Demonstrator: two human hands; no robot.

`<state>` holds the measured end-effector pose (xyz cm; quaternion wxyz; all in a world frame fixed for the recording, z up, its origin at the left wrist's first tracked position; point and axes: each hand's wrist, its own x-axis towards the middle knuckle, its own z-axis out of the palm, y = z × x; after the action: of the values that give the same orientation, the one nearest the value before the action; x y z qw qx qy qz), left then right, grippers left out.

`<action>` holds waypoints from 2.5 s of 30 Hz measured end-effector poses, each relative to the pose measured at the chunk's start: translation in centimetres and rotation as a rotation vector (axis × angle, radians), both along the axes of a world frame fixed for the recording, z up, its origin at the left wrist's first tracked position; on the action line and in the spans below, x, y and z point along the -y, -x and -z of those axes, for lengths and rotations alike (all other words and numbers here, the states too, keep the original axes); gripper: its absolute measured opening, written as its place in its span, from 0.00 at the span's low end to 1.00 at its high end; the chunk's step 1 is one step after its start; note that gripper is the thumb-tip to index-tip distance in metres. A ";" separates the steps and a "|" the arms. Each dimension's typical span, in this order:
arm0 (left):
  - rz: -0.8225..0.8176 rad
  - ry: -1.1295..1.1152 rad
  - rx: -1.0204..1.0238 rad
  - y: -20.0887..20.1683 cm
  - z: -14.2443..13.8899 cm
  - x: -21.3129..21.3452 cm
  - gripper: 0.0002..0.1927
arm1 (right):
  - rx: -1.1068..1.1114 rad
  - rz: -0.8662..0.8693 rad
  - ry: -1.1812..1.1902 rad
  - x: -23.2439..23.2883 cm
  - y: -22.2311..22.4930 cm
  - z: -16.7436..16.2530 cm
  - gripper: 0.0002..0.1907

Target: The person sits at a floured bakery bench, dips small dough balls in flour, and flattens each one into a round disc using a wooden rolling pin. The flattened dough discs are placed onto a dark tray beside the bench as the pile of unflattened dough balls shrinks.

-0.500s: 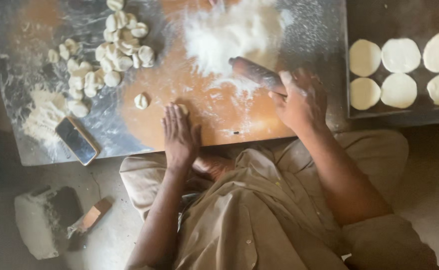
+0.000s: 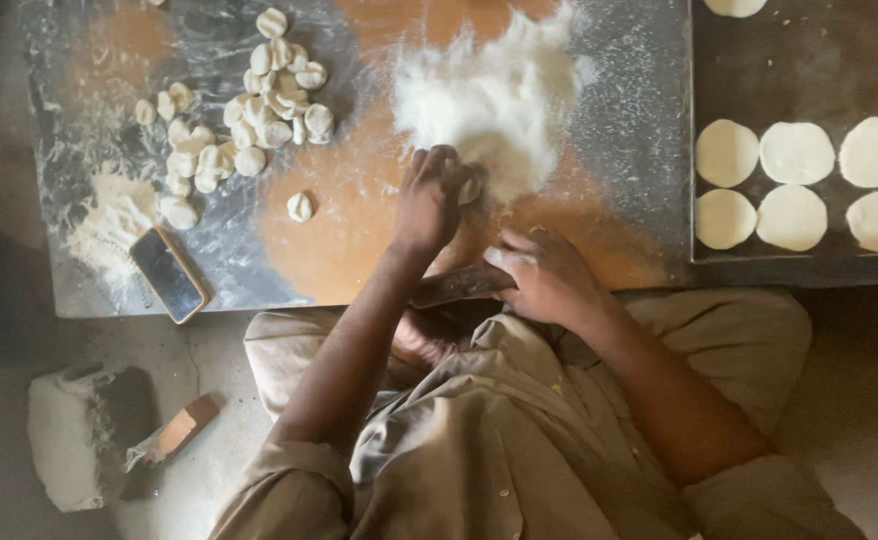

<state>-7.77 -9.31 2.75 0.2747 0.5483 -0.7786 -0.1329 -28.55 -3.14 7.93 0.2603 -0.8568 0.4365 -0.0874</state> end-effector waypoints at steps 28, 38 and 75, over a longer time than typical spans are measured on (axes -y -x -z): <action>-0.306 0.026 0.283 -0.7 3.1 5.3 0.31 | 0.026 0.266 -0.017 3.3 -0.6 1.2 0.18; -0.219 -0.003 0.219 -0.2 0.7 -5.1 0.14 | -0.004 0.144 0.161 0.3 0.2 1.6 0.30; -0.300 -0.118 0.291 -13.9 4.4 -9.8 0.35 | -0.035 0.490 0.298 1.9 2.9 1.2 0.22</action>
<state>6.16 0.49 -1.65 0.1435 0.6867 -0.7105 -0.0551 -31.45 -5.09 6.70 0.0952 -0.7561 0.6171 -0.1960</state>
